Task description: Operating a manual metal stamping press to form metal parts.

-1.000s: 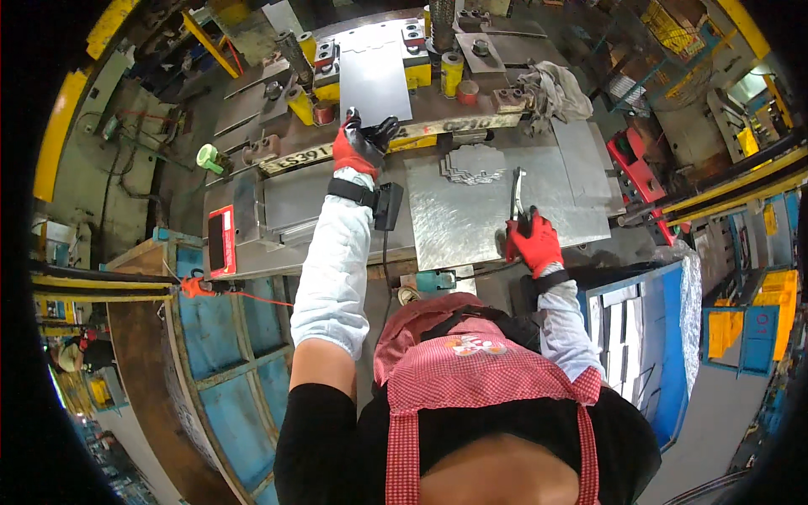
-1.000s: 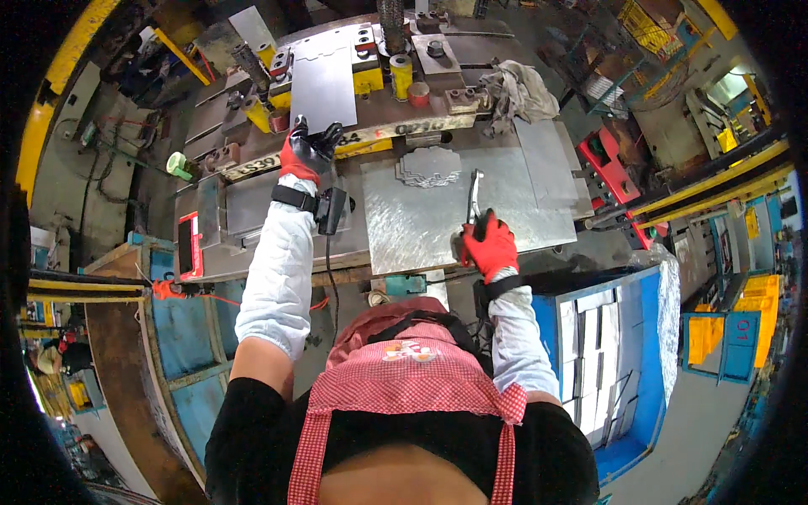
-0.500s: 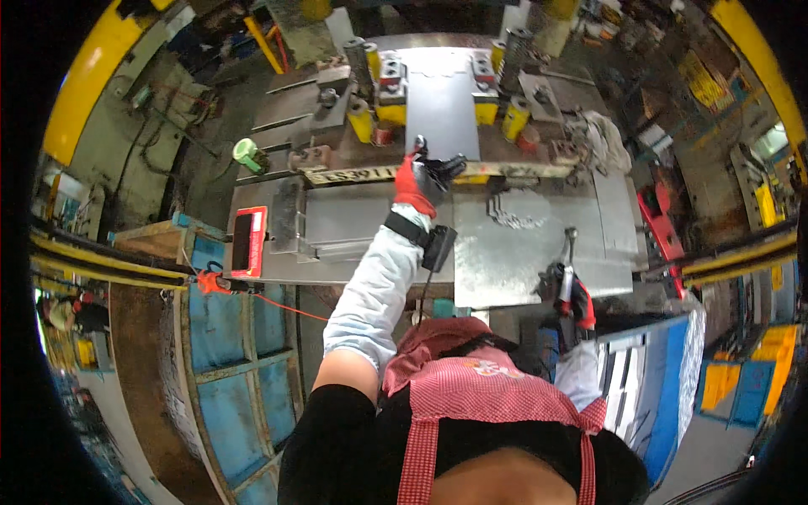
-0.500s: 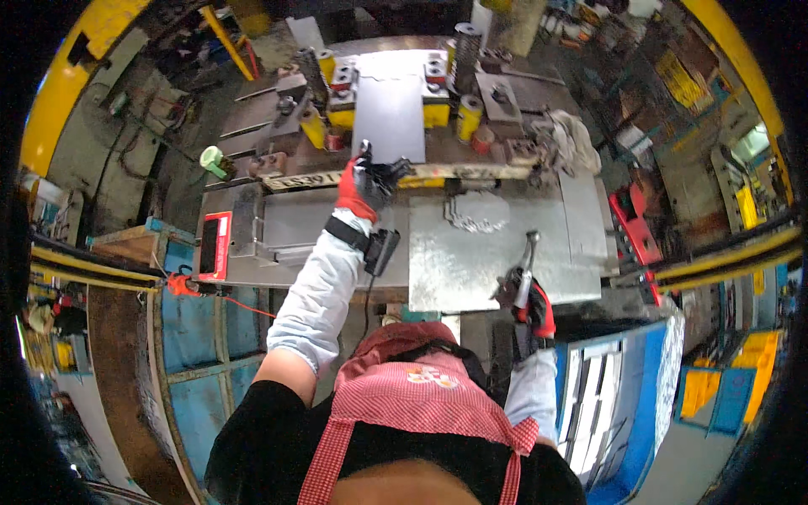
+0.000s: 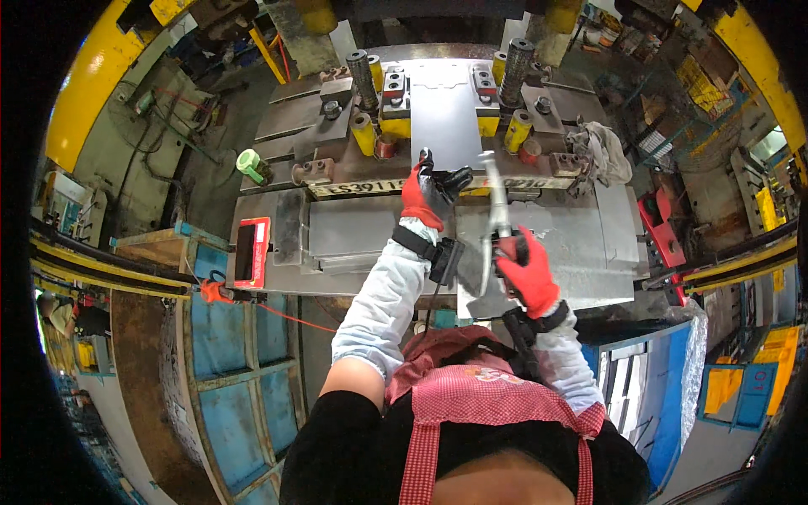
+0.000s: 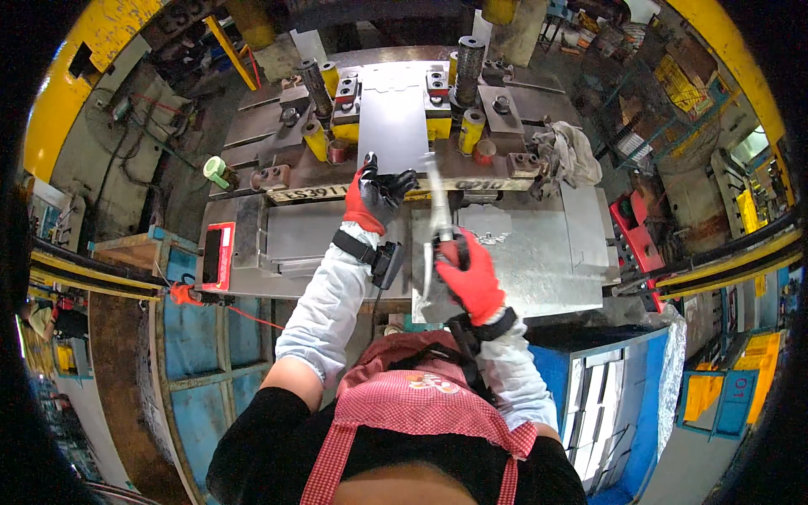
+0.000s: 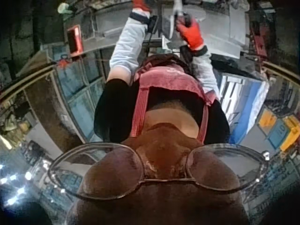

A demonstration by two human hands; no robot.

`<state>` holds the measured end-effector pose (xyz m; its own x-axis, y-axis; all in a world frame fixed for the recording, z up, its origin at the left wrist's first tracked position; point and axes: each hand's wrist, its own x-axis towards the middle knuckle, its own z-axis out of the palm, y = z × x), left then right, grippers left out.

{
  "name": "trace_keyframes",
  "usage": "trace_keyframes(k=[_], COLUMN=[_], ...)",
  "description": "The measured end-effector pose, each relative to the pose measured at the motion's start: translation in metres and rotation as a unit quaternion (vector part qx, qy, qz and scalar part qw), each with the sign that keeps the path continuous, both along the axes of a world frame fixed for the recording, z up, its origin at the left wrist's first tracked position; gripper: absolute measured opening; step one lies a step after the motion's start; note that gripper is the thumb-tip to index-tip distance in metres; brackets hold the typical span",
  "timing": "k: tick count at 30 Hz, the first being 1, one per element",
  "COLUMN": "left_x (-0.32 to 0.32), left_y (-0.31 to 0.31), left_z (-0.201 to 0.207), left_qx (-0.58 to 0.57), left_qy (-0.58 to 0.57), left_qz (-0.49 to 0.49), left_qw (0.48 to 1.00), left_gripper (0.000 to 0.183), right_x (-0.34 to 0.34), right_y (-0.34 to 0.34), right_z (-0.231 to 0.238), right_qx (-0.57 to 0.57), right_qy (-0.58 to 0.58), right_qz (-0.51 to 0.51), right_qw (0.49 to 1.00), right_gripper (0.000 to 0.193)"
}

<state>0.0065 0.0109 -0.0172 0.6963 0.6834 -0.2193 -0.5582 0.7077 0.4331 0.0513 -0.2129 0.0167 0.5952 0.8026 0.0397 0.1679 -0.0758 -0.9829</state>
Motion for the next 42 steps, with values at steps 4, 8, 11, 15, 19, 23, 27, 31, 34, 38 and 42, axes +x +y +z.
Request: trace_keyframes(k=[4,8,11,15,19,23,27,31,34,38,42], left_x=[-0.003,0.003,0.008,0.007,0.006,0.008,0.011,0.009,0.003,0.001,0.002], left_y=[0.003,0.002,0.004,0.001,0.003,-0.002,0.008,0.005,0.004,0.004,0.017], left_z=[-0.009,-0.011,-0.022,-0.011,-0.012,-0.007,-0.016,-0.008,0.000,-0.004,-0.019], left_qx=[0.009,0.029,-0.002,-0.016,-0.047,-0.048,-0.099,-0.005,-0.031,0.017,-0.042], left_qy=[0.013,0.067,0.010,-0.022,-0.020,-0.009,-0.011,0.010,0.025,0.008,0.001], left_qz=[0.013,0.073,0.055,0.004,0.000,0.005,-0.020,-0.010,-0.007,-0.004,-0.040], left_qw=[1.000,0.995,0.998,1.000,0.999,0.999,0.995,1.000,0.999,1.000,0.998], left_gripper=[0.046,0.051,0.054,0.053,0.051,0.056,0.054,0.052,0.050,0.053,0.053], right_x=[-0.021,-0.023,-0.030,-0.045,-0.054,-0.052,-0.039,-0.007,0.020,0.024,-0.007], right_y=[0.022,0.019,0.013,0.008,0.014,0.009,0.003,-0.014,-0.044,-0.088,-0.134], right_z=[-0.008,-0.026,-0.030,-0.045,-0.043,-0.049,-0.047,-0.051,-0.032,-0.011,-0.055], right_qx=[-0.011,0.023,0.001,0.004,0.024,0.018,0.001,0.042,0.029,-0.124,-0.145], right_qy=[-0.020,0.180,0.227,0.340,0.451,0.463,0.407,0.334,0.330,0.217,0.277], right_qz=[0.108,0.129,0.098,0.169,0.207,0.176,0.140,0.063,0.003,0.109,0.162], right_qw=[0.994,0.975,0.969,0.925,0.868,0.868,0.903,0.940,0.944,0.962,0.936], right_gripper=[0.036,0.027,0.026,0.040,0.035,0.027,0.023,0.024,0.035,0.040,0.035])
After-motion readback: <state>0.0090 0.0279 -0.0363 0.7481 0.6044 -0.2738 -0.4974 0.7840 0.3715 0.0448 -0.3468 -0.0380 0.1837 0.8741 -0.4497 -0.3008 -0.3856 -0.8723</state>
